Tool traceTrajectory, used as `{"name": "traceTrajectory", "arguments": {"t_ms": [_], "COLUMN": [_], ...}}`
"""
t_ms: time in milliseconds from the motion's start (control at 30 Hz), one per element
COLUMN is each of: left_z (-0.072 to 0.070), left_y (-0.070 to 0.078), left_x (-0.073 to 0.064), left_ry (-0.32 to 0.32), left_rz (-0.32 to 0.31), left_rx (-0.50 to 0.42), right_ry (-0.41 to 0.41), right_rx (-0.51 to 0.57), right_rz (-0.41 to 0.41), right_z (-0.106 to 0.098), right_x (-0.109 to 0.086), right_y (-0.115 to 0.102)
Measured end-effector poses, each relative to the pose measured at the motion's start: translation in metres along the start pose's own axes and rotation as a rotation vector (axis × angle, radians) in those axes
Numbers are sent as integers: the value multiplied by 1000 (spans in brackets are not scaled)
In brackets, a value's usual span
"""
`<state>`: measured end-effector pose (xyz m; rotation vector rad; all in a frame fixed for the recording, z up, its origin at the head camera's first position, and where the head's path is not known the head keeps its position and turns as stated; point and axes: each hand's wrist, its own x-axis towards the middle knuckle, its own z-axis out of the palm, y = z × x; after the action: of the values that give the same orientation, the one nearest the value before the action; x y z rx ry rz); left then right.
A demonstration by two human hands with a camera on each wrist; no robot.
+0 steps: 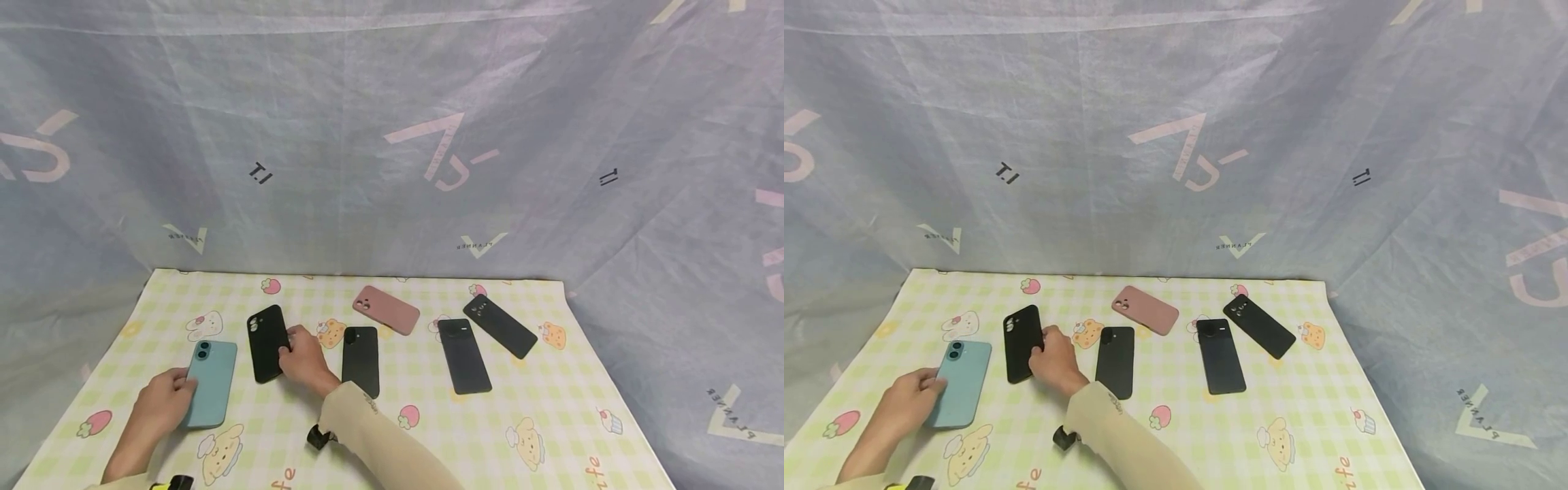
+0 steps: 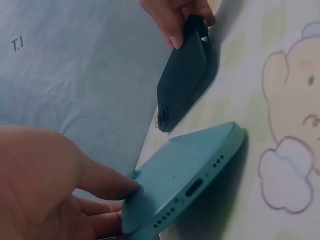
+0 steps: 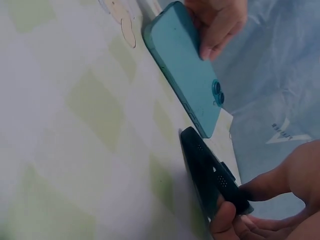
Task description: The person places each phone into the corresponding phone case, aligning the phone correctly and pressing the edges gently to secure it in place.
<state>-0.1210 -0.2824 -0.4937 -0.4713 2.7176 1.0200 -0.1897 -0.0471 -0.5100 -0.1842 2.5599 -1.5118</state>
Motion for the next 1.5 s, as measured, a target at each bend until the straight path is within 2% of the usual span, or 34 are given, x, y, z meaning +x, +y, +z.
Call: {"name": "traceTrajectory", "arguments": {"t_ms": [233,567,767,1100,1500], "left_z": [1,11,14,20,23], "left_y": [-8,-8,-5,-1,5], "left_x": [-8,-18,-21,-18,-10], "left_ry": [-42,-67,-74,-66,-84], "left_rz": [-20,-82,-69,-79,-103], "left_rx": [-31,-116,-158,-223,-299], "right_ry": [7,-14,-51,-80,-125], "right_rx": [83,145,230,373,482], "right_rz": [25,42,57,55,39], "right_z": [-2,-14,-20,-19,-19], "right_x": [-8,-24,-33,-47,-58], "right_y": [2,3,4,3,4]}}
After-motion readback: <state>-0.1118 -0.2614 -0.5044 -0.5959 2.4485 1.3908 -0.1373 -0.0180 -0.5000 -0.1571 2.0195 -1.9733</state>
